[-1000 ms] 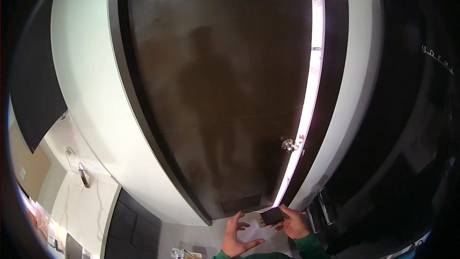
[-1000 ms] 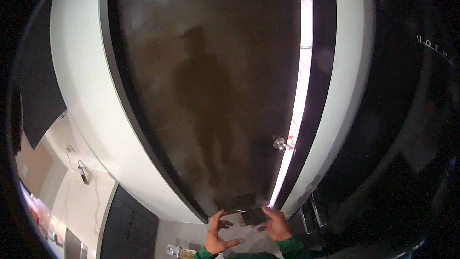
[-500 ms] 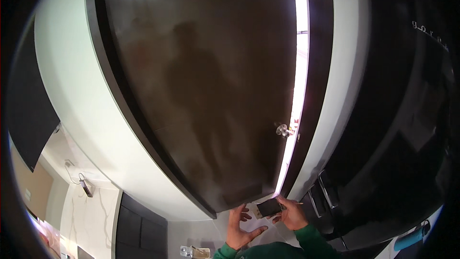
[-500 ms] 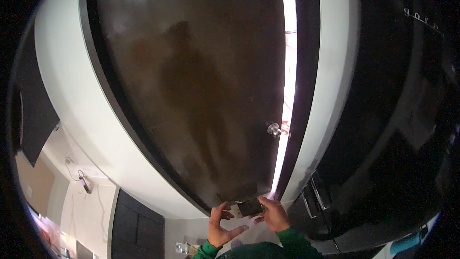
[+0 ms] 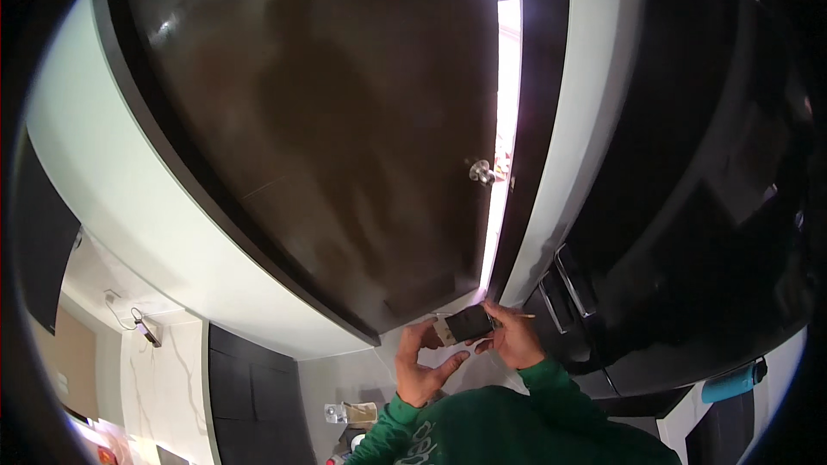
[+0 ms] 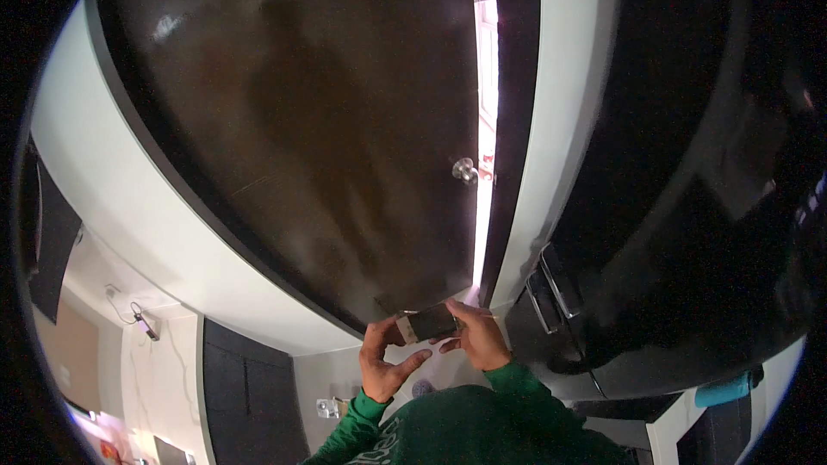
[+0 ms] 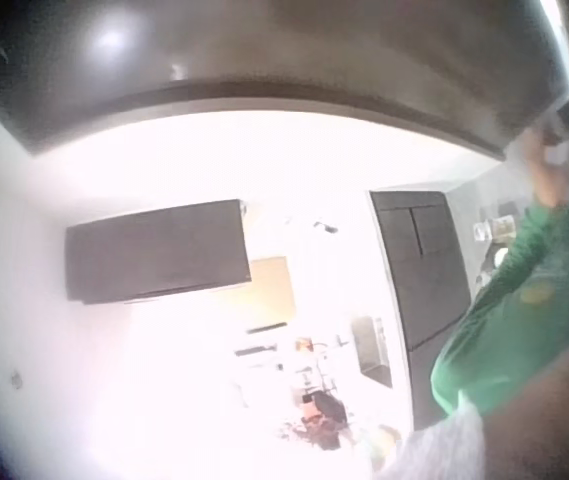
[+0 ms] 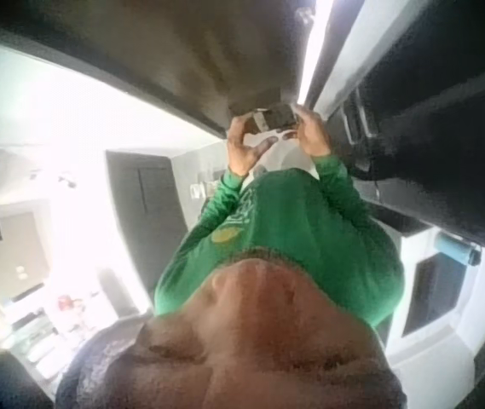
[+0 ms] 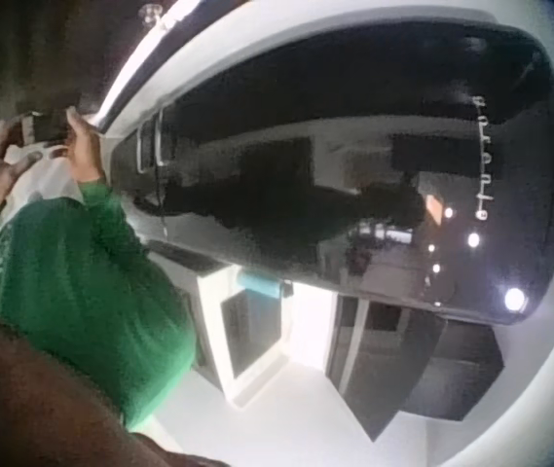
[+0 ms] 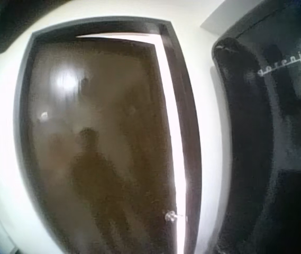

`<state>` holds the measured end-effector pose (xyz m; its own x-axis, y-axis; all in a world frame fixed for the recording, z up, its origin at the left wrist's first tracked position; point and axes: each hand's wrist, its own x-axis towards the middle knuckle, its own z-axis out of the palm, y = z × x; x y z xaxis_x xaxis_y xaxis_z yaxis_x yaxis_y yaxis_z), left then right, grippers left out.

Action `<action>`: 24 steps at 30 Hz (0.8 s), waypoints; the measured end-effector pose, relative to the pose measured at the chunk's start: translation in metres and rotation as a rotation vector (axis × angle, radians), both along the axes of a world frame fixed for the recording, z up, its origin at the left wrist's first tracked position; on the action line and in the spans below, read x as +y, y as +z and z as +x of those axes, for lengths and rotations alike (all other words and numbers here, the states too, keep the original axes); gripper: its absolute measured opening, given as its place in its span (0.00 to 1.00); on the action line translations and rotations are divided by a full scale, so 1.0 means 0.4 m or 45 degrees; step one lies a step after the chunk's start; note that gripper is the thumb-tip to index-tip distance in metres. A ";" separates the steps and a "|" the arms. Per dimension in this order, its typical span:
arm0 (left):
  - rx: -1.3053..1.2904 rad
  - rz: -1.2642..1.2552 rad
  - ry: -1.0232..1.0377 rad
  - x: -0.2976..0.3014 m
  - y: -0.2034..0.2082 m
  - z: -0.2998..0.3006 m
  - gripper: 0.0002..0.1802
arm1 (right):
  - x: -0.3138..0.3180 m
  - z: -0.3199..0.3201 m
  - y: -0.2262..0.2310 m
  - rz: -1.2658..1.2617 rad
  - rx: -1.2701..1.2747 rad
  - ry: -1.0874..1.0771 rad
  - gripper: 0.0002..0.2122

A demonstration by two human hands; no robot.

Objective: The person sits on the floor and prepares painting tools, including a brush and a small container of dark paint. They then paint the edges and frames of two different doors, applying the paint carefully along the trim and corners.

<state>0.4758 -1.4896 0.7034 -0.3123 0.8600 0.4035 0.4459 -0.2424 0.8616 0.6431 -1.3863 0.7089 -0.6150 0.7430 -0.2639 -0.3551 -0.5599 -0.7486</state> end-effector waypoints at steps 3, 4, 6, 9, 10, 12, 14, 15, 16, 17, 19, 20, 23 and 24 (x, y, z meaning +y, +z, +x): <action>-0.091 0.032 0.013 0.006 0.006 0.009 0.41 | -0.002 0.009 0.002 -0.012 0.021 -0.010 0.18; -0.089 0.020 0.005 0.006 0.009 0.012 0.40 | -0.004 0.012 0.002 -0.026 0.018 -0.021 0.18; -0.073 0.011 -0.005 0.011 0.019 0.017 0.39 | 0.002 0.016 0.001 -0.043 0.019 -0.026 0.17; -0.164 0.035 -0.027 0.025 0.003 0.026 0.38 | 0.006 0.025 -0.005 -0.063 0.013 -0.013 0.15; -0.177 0.027 -0.040 0.027 -0.001 0.028 0.38 | 0.007 0.028 -0.006 -0.062 0.010 -0.009 0.15; -0.200 0.010 -0.064 0.036 -0.008 0.032 0.37 | 0.015 0.036 -0.012 -0.064 0.019 0.002 0.15; -0.216 0.014 -0.063 0.039 -0.012 0.038 0.36 | 0.021 0.045 -0.015 -0.069 0.035 0.015 0.15; -0.227 0.015 -0.062 0.040 -0.013 0.041 0.36 | 0.021 0.049 -0.014 -0.071 0.030 0.008 0.15; -0.231 0.016 -0.067 0.041 -0.013 0.042 0.36 | 0.020 0.050 -0.011 -0.073 0.026 0.002 0.14; -0.239 0.015 -0.074 0.044 -0.017 0.044 0.36 | 0.020 0.054 -0.010 -0.077 0.018 -0.006 0.14; -0.232 -0.001 -0.094 0.049 -0.021 0.046 0.35 | 0.022 0.058 -0.010 -0.050 0.035 -0.017 0.17; -0.218 -0.018 -0.107 0.050 -0.023 0.044 0.35 | 0.023 0.059 -0.009 -0.037 0.043 -0.021 0.18; -0.196 -0.024 -0.119 0.048 -0.017 0.049 0.35 | 0.022 0.068 -0.001 -0.054 0.066 -0.018 0.17; -0.194 -0.018 -0.119 0.049 -0.013 0.053 0.35 | 0.022 0.069 0.000 -0.050 0.062 -0.023 0.18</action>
